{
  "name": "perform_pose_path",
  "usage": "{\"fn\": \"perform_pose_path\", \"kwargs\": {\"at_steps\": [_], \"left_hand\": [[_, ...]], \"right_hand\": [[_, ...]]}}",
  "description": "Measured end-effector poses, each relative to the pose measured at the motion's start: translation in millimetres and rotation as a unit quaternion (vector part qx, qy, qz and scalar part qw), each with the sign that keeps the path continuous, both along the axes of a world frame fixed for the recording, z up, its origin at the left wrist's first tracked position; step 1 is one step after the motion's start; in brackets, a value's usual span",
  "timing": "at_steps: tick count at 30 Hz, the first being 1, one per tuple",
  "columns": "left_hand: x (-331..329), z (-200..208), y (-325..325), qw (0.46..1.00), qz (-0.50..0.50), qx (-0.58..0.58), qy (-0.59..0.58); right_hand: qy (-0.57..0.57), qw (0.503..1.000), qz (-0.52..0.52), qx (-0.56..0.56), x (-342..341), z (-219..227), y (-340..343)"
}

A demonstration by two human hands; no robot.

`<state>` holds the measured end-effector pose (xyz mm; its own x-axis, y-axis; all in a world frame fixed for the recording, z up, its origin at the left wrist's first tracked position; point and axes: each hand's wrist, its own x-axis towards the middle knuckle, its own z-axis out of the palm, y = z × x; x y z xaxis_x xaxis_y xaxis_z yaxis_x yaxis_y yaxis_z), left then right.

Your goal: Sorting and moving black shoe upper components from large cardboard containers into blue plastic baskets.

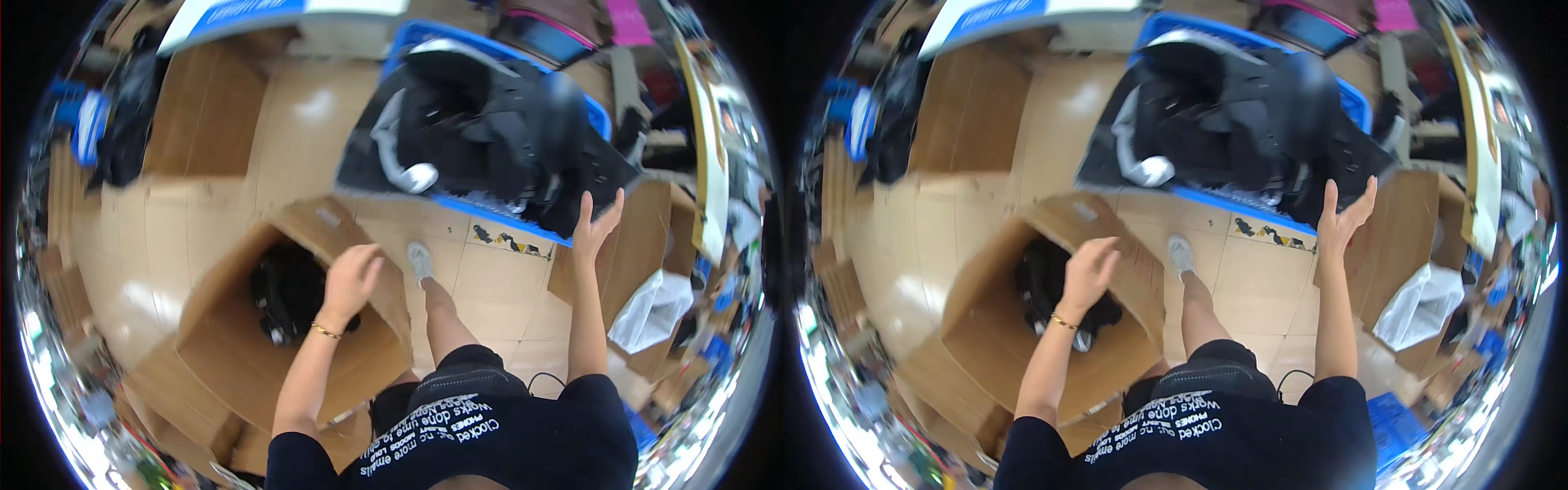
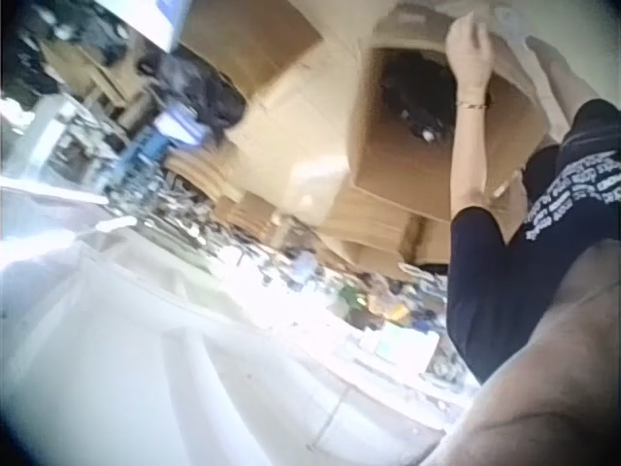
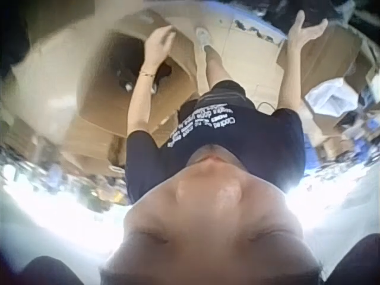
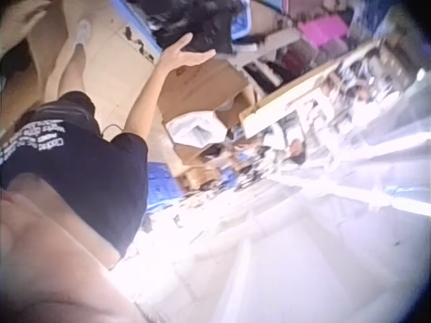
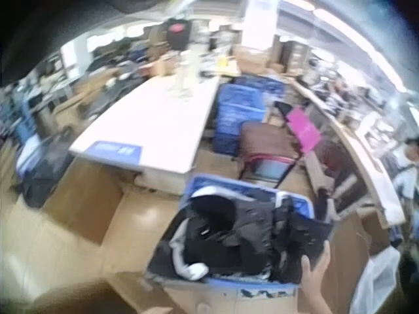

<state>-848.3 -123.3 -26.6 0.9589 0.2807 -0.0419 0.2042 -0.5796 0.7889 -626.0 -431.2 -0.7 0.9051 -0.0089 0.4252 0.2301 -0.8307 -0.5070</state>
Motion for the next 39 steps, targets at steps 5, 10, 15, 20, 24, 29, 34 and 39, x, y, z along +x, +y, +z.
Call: {"fn": "perform_pose_path", "kwargs": {"at_steps": [5,10,15,20,24,29,34,39], "left_hand": [[-236.4,-62.2,62.4,0.908,0.359,-0.051,0.208],[-481.1,-112.3,42.0,0.775,0.476,-0.074,0.409],[-590.7,-178.1,11.9,0.692,0.511,-0.155,0.486],[-614.4,-273.6,39.1,0.702,0.523,-0.214,0.434],[-651.1,-341.4,62.1,0.7,0.549,-0.218,0.4],[-602.0,-406.9,77.5,0.467,0.605,-0.492,0.416],[-598.4,-466.1,24.2,0.323,0.701,-0.539,0.338],[-579.3,-498.8,26.6,0.349,0.693,-0.531,0.34]], "right_hand": [[0.018,0.921,0.373,0.108,-99.7,21.6,167.3],[0.301,0.738,0.597,0.091,-220.2,-27.6,315.6],[0.497,0.556,0.652,-0.137,-338.8,-164.5,390.3],[0.46,0.555,0.592,-0.36,-406.8,-311.2,388.2],[0.509,0.51,0.566,-0.401,-485.7,-381.7,376.5],[0.446,0.507,0.622,-0.395,-541.1,-454.9,378.7],[0.392,0.463,0.721,-0.336,-636.5,-478.1,423.0],[0.317,0.445,0.701,-0.458,-651.4,-509.1,412.8]]}}
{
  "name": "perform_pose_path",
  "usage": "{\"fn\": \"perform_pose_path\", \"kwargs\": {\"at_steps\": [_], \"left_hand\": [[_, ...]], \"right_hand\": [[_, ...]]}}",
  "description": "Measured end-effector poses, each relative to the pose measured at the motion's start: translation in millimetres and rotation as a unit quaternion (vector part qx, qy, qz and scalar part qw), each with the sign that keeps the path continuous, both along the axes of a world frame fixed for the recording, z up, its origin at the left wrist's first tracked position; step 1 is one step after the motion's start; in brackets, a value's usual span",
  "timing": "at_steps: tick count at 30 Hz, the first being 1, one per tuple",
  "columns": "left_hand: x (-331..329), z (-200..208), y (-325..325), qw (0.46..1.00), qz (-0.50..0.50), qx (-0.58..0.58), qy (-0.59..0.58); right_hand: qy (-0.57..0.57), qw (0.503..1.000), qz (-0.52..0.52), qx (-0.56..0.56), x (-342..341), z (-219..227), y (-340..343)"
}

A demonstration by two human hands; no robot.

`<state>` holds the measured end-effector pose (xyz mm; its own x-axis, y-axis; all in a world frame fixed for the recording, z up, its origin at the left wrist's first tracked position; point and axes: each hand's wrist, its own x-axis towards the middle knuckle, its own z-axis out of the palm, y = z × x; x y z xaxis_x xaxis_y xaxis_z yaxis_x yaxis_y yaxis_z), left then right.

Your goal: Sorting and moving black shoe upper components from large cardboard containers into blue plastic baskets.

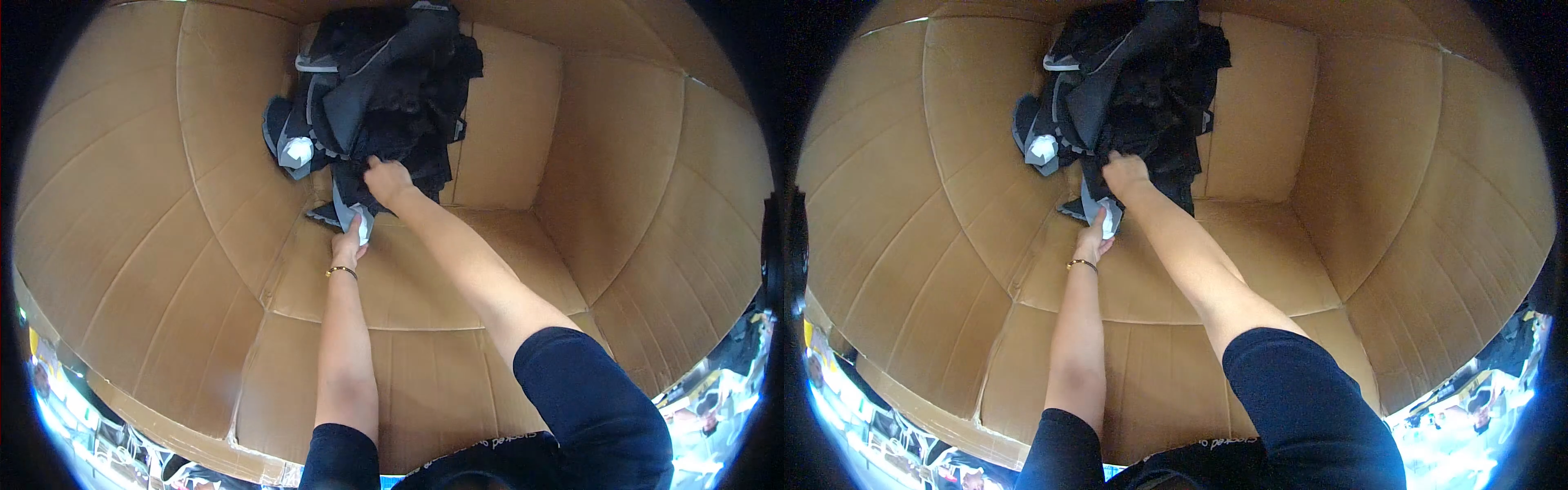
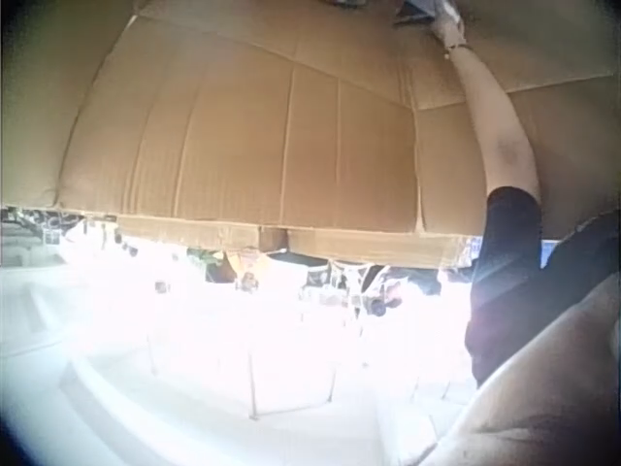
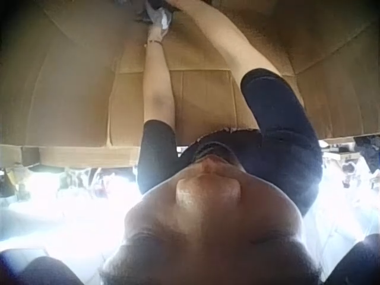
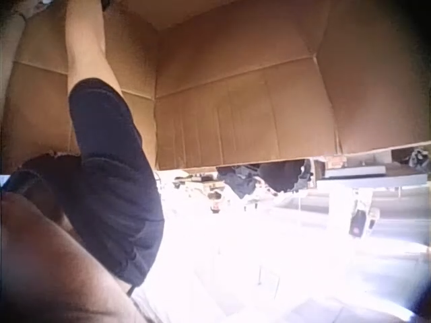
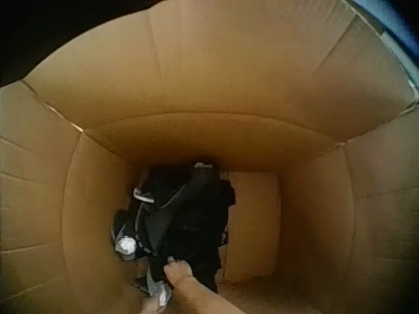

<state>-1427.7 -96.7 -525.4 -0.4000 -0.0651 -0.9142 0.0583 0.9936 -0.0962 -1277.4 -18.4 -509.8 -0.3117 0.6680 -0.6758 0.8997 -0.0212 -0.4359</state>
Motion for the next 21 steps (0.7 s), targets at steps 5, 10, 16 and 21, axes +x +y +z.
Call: {"fn": "perform_pose_path", "kwargs": {"at_steps": [5,10,16,21], "left_hand": [[5.3,24.5,6.6,0.946,-0.297,0.113,-0.065],[0.0,127.3,43.0,0.893,-0.359,0.081,-0.258],[16.8,293.8,63.3,0.894,-0.302,0.137,-0.3],[22.3,459.5,31.7,0.908,-0.286,0.181,-0.246]], "right_hand": [[0.043,0.991,-0.073,0.105,48.4,6.4,-59.1],[0.135,0.959,-0.191,0.158,96.5,123.7,-52.5],[0.202,0.923,-0.222,0.242,178.4,311.6,-50.5],[0.266,0.862,-0.41,0.133,247.5,508.0,-93.6]]}}
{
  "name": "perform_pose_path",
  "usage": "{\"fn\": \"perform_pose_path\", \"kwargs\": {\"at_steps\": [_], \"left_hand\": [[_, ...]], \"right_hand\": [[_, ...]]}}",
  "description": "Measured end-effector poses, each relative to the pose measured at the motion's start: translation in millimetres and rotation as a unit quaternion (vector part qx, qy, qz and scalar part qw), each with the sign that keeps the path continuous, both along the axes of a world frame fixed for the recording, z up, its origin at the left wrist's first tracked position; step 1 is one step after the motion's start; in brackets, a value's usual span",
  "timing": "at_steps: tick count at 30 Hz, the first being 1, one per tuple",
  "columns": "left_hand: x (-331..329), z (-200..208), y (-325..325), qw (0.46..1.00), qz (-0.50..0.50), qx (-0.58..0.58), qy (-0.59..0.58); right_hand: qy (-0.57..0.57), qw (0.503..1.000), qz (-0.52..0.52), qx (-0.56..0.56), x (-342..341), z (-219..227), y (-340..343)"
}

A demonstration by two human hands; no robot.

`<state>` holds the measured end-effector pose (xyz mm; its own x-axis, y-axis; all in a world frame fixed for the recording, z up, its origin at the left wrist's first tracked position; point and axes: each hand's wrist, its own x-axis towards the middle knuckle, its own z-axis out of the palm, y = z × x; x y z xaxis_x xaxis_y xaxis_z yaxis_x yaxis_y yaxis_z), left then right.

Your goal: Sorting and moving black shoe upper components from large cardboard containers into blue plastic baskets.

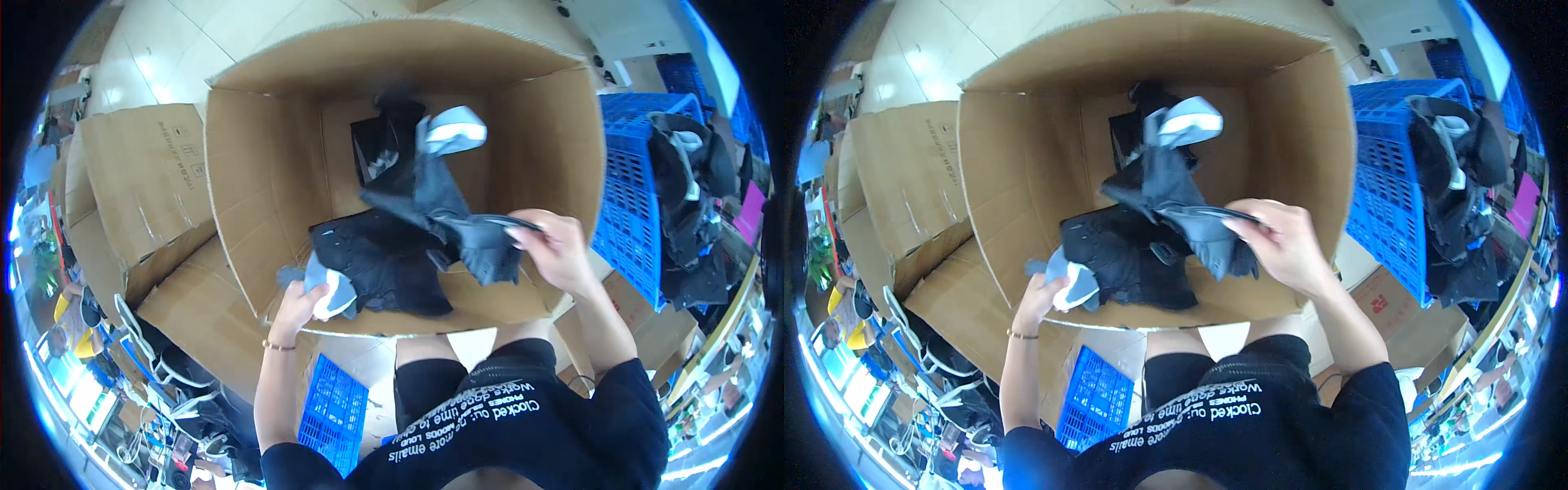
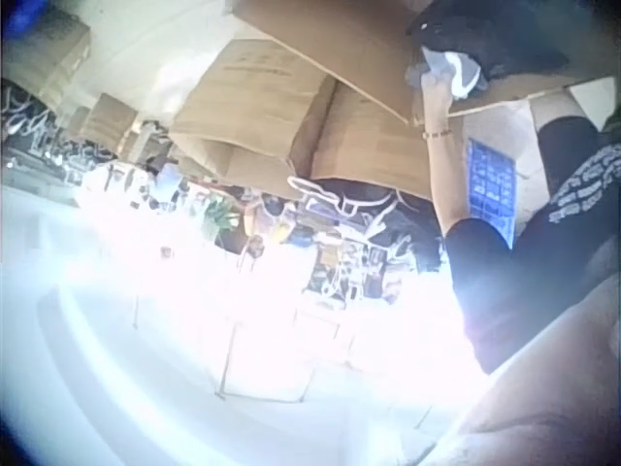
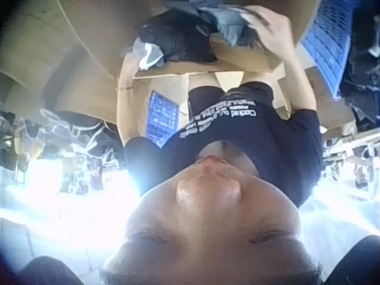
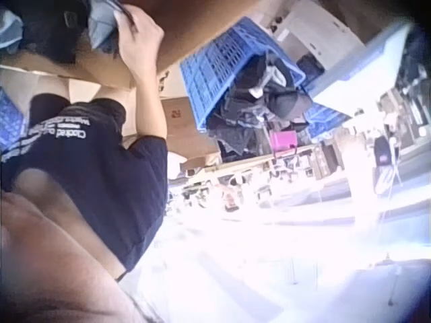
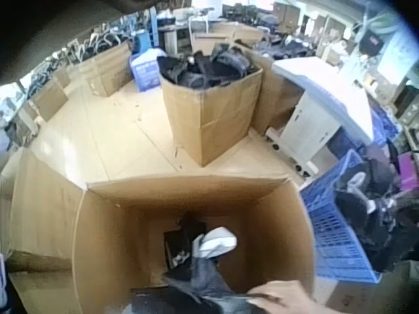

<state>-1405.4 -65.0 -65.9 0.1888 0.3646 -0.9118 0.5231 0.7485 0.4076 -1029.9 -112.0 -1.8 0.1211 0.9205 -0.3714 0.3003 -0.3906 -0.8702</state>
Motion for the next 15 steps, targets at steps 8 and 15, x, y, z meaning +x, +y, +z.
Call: {"fn": "perform_pose_path", "kwargs": {"at_steps": [8,15], "left_hand": [[90.8,198.0,-15.5,0.928,0.044,0.367,-0.045],[184.3,269.9,-5.5,0.736,0.08,0.666,-0.086]], "right_hand": [[-0.378,0.84,-0.298,0.248,168.2,225.9,-120.6],[-0.597,0.503,-0.384,0.493,268.0,383.4,-219.3]]}}
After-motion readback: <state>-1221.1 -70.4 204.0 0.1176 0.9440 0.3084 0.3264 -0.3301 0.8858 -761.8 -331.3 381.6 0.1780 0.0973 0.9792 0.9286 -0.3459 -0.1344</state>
